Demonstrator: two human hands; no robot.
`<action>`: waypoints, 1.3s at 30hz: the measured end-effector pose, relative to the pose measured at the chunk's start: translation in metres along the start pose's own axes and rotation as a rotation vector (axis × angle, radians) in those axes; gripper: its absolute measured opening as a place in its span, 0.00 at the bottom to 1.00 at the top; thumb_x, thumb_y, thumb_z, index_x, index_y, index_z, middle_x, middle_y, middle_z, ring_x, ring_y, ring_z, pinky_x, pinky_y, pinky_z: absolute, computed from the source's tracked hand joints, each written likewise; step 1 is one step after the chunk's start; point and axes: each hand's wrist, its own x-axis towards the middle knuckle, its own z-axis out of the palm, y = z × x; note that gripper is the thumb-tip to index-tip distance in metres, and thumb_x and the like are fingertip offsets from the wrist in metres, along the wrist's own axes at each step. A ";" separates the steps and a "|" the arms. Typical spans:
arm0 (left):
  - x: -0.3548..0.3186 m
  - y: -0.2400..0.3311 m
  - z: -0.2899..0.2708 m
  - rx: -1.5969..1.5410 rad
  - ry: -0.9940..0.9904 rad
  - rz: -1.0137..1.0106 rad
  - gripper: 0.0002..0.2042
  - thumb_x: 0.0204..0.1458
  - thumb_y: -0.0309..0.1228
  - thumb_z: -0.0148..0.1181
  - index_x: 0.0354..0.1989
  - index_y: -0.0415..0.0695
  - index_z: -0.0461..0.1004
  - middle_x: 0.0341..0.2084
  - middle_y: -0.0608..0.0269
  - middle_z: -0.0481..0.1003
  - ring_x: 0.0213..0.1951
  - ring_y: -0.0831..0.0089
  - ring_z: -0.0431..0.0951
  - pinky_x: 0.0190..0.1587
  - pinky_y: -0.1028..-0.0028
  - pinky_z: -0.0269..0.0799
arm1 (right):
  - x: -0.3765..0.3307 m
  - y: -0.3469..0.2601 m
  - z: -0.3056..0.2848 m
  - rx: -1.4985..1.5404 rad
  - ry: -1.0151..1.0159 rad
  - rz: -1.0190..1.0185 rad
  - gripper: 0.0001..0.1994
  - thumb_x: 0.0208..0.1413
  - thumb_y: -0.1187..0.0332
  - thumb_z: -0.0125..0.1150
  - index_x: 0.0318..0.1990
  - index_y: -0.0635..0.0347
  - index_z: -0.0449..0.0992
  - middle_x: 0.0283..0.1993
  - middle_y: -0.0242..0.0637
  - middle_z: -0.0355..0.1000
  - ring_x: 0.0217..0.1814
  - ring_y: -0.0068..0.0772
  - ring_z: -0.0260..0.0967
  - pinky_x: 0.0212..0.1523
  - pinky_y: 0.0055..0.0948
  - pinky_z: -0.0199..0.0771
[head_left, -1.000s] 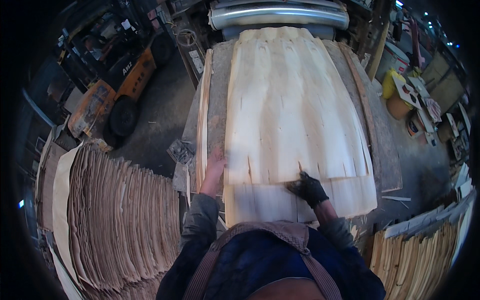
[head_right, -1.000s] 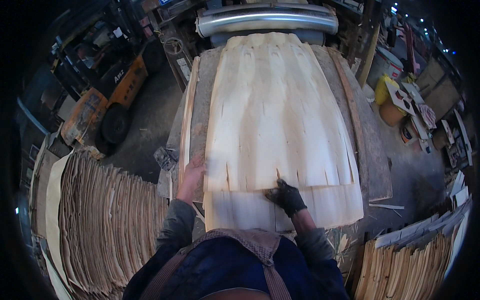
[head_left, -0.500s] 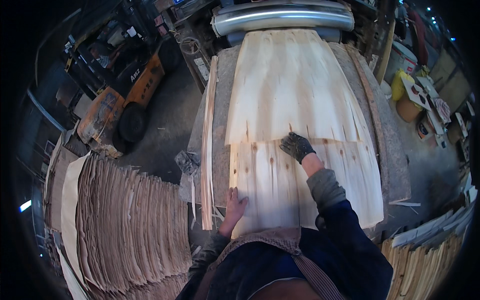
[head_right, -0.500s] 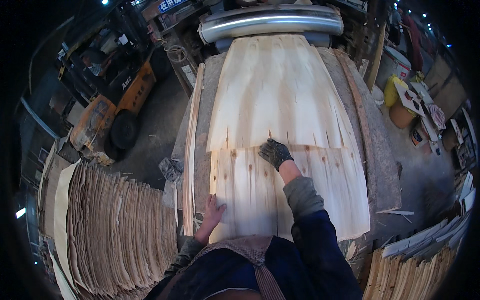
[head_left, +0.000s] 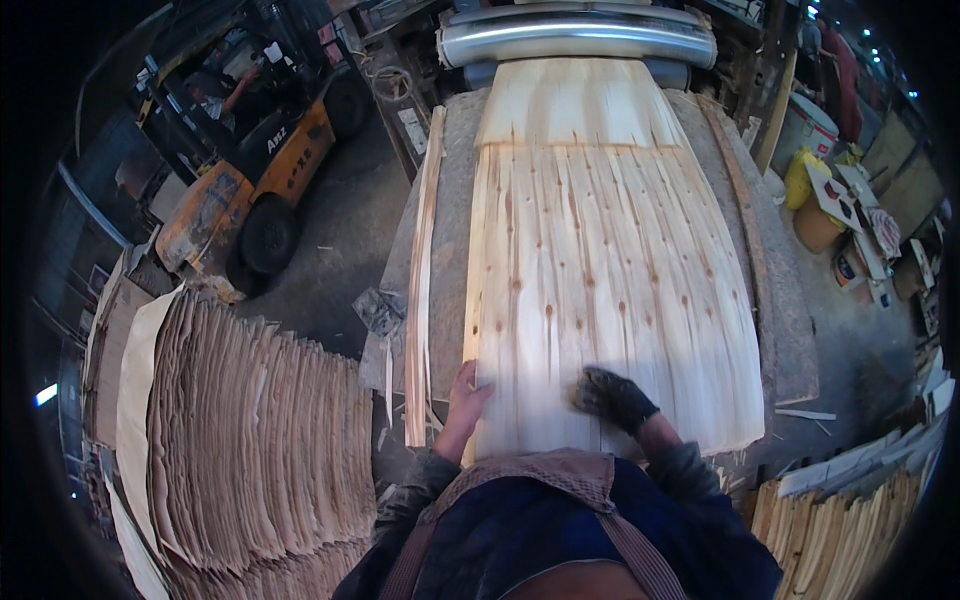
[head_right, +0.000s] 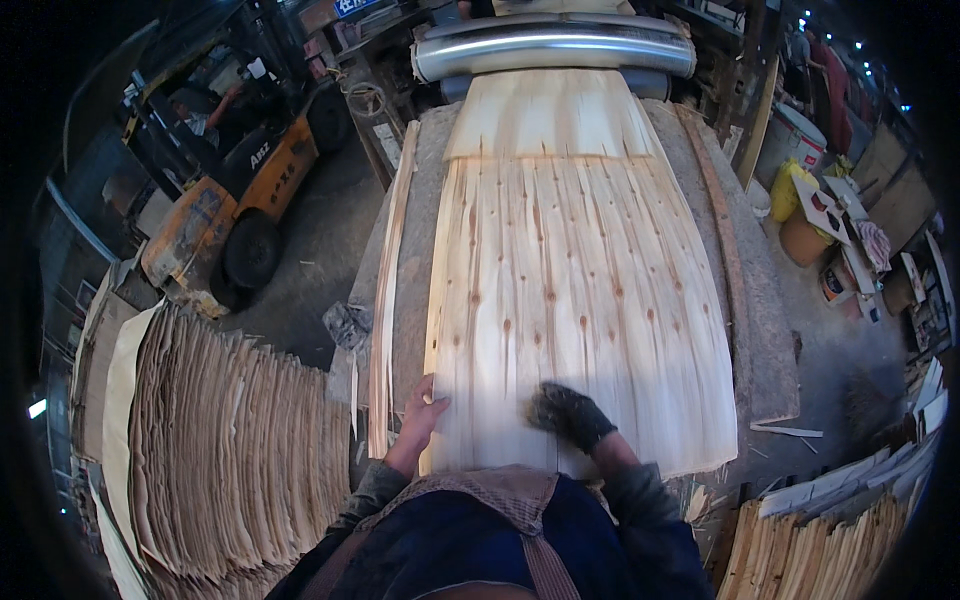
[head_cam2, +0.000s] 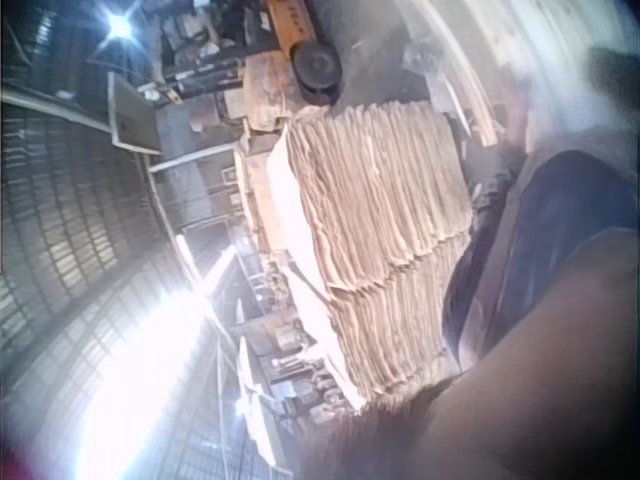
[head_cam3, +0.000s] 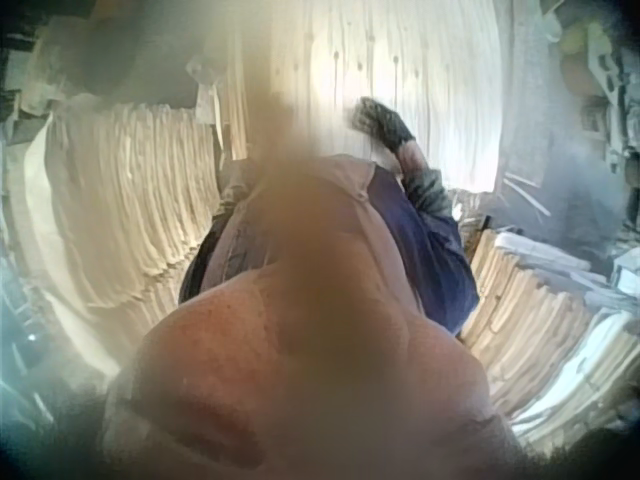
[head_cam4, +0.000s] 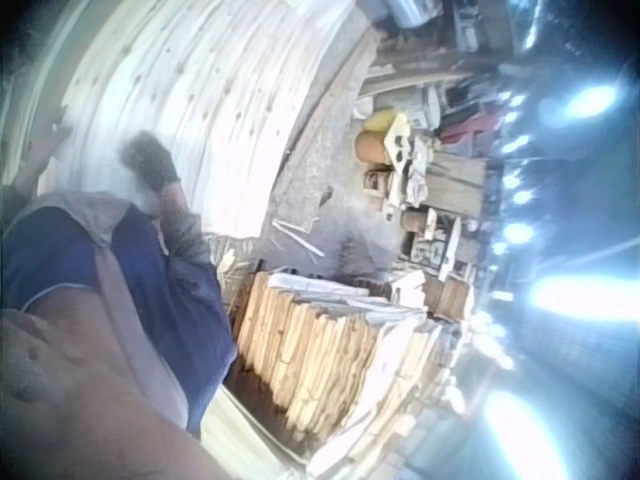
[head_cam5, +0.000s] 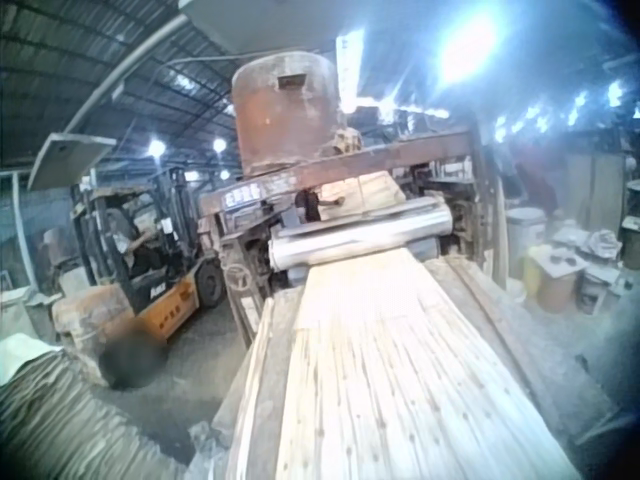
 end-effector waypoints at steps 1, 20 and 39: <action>-0.001 0.002 0.000 0.036 0.001 -0.022 0.29 0.43 0.17 0.54 0.58 0.37 0.58 0.55 0.52 0.61 0.53 0.68 0.66 0.50 0.74 0.65 | -0.019 0.008 0.007 0.036 0.072 0.034 0.16 0.59 0.66 0.46 0.53 0.59 0.63 0.50 0.50 0.66 0.55 0.50 0.63 0.58 0.46 0.63; -0.016 0.077 -0.010 -0.623 -0.155 -0.028 0.26 0.42 0.10 0.45 0.55 0.37 0.64 0.44 0.54 0.73 0.42 0.67 0.75 0.45 0.72 0.72 | -0.135 0.085 -0.011 0.028 0.467 0.034 0.16 0.58 0.61 0.49 0.45 0.64 0.70 0.38 0.43 0.73 0.38 0.36 0.72 0.44 0.33 0.73; -0.004 -0.024 -0.013 0.564 0.191 0.057 0.29 0.43 0.42 0.60 0.53 0.38 0.64 0.48 0.38 0.64 0.51 0.46 0.63 0.54 0.58 0.59 | -0.190 0.075 -0.054 0.038 0.884 -0.160 0.38 0.49 0.40 0.53 0.61 0.56 0.54 0.57 0.46 0.59 0.53 0.50 0.63 0.49 0.49 0.67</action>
